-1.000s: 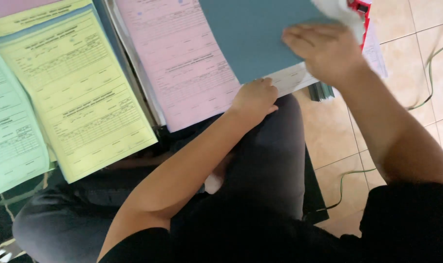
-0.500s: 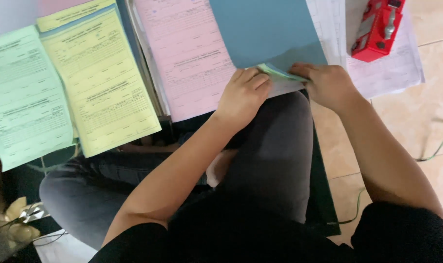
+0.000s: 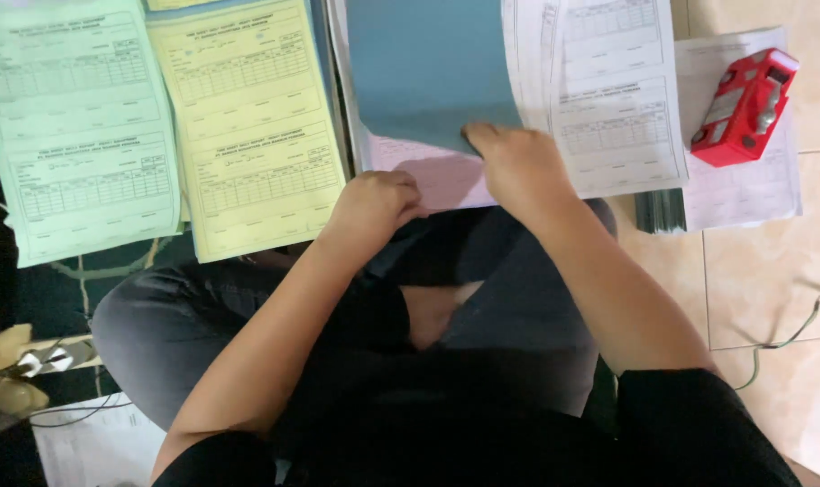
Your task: The person is collating different colored paper sheets into sets and then stapling them together using a manual stapler.
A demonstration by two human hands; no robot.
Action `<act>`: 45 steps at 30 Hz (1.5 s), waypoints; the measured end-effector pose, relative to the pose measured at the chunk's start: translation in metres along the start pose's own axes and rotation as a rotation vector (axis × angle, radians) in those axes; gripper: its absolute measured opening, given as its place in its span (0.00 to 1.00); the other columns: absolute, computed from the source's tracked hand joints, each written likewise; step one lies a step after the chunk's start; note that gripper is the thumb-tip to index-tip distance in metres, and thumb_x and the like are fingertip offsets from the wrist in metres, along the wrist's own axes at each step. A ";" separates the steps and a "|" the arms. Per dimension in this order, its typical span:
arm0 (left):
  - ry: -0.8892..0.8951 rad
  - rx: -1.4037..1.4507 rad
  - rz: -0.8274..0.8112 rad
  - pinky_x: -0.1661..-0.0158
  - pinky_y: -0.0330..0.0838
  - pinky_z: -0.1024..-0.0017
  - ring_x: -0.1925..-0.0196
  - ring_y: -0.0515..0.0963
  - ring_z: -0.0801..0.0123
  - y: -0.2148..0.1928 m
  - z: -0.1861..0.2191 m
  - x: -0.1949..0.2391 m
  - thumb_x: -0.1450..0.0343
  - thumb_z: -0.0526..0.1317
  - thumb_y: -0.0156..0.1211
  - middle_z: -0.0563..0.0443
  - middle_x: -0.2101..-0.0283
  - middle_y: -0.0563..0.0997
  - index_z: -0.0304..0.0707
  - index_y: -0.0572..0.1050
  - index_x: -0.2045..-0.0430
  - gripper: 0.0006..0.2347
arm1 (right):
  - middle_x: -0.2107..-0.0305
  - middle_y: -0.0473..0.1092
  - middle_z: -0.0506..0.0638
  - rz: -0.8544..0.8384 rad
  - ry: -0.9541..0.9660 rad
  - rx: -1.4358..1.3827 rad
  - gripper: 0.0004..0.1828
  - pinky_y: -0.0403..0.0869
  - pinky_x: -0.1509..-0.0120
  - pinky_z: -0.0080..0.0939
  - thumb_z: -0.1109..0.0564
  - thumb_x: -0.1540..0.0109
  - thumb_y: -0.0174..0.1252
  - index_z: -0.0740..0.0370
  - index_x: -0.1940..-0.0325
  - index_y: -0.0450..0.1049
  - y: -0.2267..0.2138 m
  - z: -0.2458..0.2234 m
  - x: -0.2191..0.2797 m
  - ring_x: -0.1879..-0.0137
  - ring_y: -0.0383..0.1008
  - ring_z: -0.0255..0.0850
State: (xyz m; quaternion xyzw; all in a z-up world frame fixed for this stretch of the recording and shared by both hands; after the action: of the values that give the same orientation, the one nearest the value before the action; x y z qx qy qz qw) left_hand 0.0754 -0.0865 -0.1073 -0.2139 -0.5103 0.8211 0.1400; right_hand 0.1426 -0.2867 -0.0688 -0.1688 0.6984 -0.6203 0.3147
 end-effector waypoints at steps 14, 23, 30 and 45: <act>-0.019 -0.229 0.356 0.65 0.70 0.61 0.69 0.79 0.56 -0.077 -0.043 0.045 0.35 0.43 0.68 0.52 0.73 0.79 0.45 0.79 0.75 0.05 | 0.75 0.72 0.66 -0.060 0.255 -0.153 0.15 0.71 0.60 0.65 0.51 0.30 0.61 0.68 0.57 0.78 0.018 0.052 0.016 0.60 0.76 0.71; -0.210 -0.302 -0.001 0.61 0.76 0.62 0.63 0.84 0.56 -0.068 -0.126 0.151 0.49 0.60 0.79 0.56 0.62 0.83 0.50 0.83 0.70 0.22 | 0.70 0.77 0.62 0.305 -0.148 -0.111 0.14 0.75 0.61 0.61 0.53 0.25 0.54 0.63 0.45 0.80 -0.058 -0.168 -0.098 0.62 0.79 0.64; -0.107 -0.372 0.158 0.61 0.71 0.61 0.70 0.84 0.62 -0.057 -0.124 0.155 0.39 0.48 0.73 0.61 0.75 0.83 0.54 0.82 0.81 0.06 | 0.61 0.79 0.63 -0.224 -0.091 -0.135 0.14 0.79 0.52 0.60 0.58 0.31 0.53 0.63 0.44 0.78 0.036 -0.228 -0.070 0.53 0.80 0.62; -0.405 -0.530 0.364 0.49 0.68 0.63 0.53 0.75 0.58 -0.166 -0.201 0.266 0.36 0.50 0.72 0.52 0.59 0.79 0.44 0.83 0.62 0.15 | 0.60 0.75 0.67 -0.015 0.314 -0.212 0.18 0.76 0.54 0.51 0.57 0.31 0.66 0.79 0.48 0.74 -0.030 -0.103 -0.139 0.60 0.78 0.57</act>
State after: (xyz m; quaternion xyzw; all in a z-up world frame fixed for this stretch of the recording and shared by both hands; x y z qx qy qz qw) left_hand -0.0545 0.2627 -0.0916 -0.1632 -0.6761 0.6977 -0.1718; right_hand 0.1745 -0.1269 -0.0046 -0.1073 0.7991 -0.5642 0.1779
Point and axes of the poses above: each hand's wrist, its own x-axis away from the middle knuckle, its own y-axis out of the palm, z = x × y, the point moved 4 cm from there along -x, towards the middle knuckle
